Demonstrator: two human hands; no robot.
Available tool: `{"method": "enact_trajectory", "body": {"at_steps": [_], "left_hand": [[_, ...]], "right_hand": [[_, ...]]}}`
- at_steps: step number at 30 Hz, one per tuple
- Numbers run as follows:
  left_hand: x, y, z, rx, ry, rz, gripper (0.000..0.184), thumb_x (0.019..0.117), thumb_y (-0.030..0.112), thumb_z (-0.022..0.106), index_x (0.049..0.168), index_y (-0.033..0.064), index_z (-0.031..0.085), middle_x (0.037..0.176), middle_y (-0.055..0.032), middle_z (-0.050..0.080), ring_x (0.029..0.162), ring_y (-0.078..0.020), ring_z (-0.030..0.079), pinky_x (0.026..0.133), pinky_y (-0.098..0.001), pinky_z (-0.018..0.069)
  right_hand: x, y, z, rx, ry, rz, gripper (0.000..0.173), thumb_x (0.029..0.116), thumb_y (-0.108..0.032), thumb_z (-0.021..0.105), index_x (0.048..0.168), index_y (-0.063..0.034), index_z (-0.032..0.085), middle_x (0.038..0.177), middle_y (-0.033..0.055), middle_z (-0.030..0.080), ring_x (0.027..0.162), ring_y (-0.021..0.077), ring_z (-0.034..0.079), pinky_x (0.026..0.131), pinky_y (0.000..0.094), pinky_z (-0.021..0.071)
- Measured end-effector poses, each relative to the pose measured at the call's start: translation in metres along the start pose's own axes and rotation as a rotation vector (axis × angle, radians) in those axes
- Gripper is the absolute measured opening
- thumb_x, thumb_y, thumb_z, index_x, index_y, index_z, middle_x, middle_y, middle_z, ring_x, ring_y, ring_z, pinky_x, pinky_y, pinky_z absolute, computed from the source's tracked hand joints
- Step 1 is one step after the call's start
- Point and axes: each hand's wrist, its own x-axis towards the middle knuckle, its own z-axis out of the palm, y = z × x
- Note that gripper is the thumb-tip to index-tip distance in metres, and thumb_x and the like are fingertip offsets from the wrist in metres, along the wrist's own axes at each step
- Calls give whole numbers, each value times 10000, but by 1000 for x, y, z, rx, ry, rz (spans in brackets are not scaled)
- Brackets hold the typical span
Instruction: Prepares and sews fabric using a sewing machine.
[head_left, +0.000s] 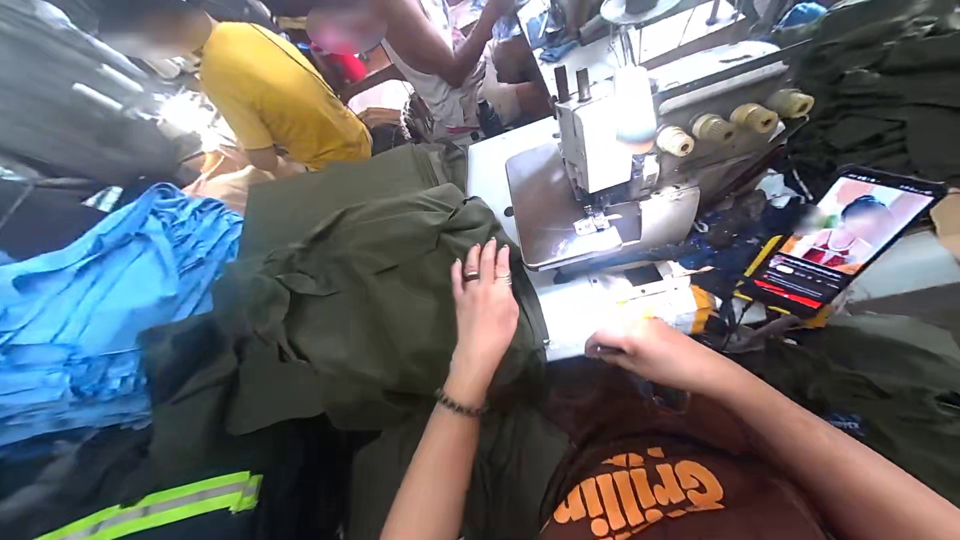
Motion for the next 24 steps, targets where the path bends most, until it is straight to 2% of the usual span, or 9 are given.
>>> {"method": "enact_trajectory", "body": {"at_steps": [1, 2, 5, 7, 9, 11, 13, 18, 24], "left_hand": [[7, 3, 17, -8, -92, -44, 688, 834, 61, 724, 1485, 23, 505, 1561, -207, 441, 1467, -427, 365, 1159, -699, 230], [16, -1, 31, -10, -98, -91, 731, 807, 43, 747, 1492, 26, 494, 1527, -221, 473, 1430, -450, 404, 1133, -714, 260], [40, -16, 48, 20, 63, -163, 380, 926, -35, 597, 1302, -2, 646, 1259, -273, 632, 1190, -498, 581, 972, -703, 415], [50, -11, 31, -44, 163, -210, 278, 977, -10, 530, 1202, -15, 693, 1229, -281, 642, 1127, -502, 613, 929, -687, 454], [50, 8, -3, -126, 340, -196, 288, 938, -12, 569, 1193, 1, 702, 1279, -251, 635, 1161, -460, 619, 931, -628, 501], [43, 36, -33, -192, 580, -87, 234, 912, -18, 603, 1109, 20, 723, 1224, -211, 652, 1156, -374, 620, 947, -517, 510], [37, 64, -53, -237, 707, 51, 145, 928, -13, 610, 1020, 24, 716, 1138, -193, 646, 1109, -336, 598, 944, -471, 471], [30, 76, -93, -267, 718, 157, 115, 920, 8, 618, 906, 34, 730, 1095, -174, 677, 1103, -316, 605, 969, -467, 449], [24, 27, -130, -333, 666, 23, 112, 886, -51, 607, 910, -41, 716, 1081, -189, 691, 1109, -290, 633, 986, -442, 481]], "right_hand": [[2, -2, -1, -2, 4, 10, 174, 1014, -160, 597, 1115, -106, 728, 945, 102, 737, 851, 277, 723, 752, 539, 580], [4, -3, -1, 2, 9, 16, 176, 1013, -169, 597, 1113, -110, 730, 941, 99, 735, 852, 272, 720, 751, 533, 578], [8, -6, 0, 83, 34, 58, 197, 1023, -186, 583, 1096, -88, 737, 953, 95, 731, 865, 238, 708, 794, 483, 575], [13, -7, 0, 133, 125, 80, 214, 1028, -187, 573, 1076, -57, 737, 968, 106, 736, 886, 228, 711, 826, 456, 573], [23, -15, -3, 221, 310, 90, 221, 1017, -169, 585, 1091, -32, 742, 1013, 112, 739, 922, 188, 698, 865, 385, 560], [42, -28, -3, 309, 503, 64, 265, 993, -161, 630, 1201, -22, 719, 1119, 120, 722, 1039, 165, 680, 957, 329, 544], [67, -45, -2, 343, 647, 41, 361, 953, -193, 699, 1272, -23, 695, 1174, 134, 717, 1106, 191, 676, 994, 361, 538], [106, -58, 4, 295, 813, 7, 204, 917, -61, 658, 1086, -31, 768, 1032, 112, 752, 983, 205, 720, 879, 412, 587], [82, -39, -14, 431, 829, 57, 137, 947, -97, 670, 1042, -65, 764, 988, 51, 729, 871, 97, 673, 799, 294, 573]]}}
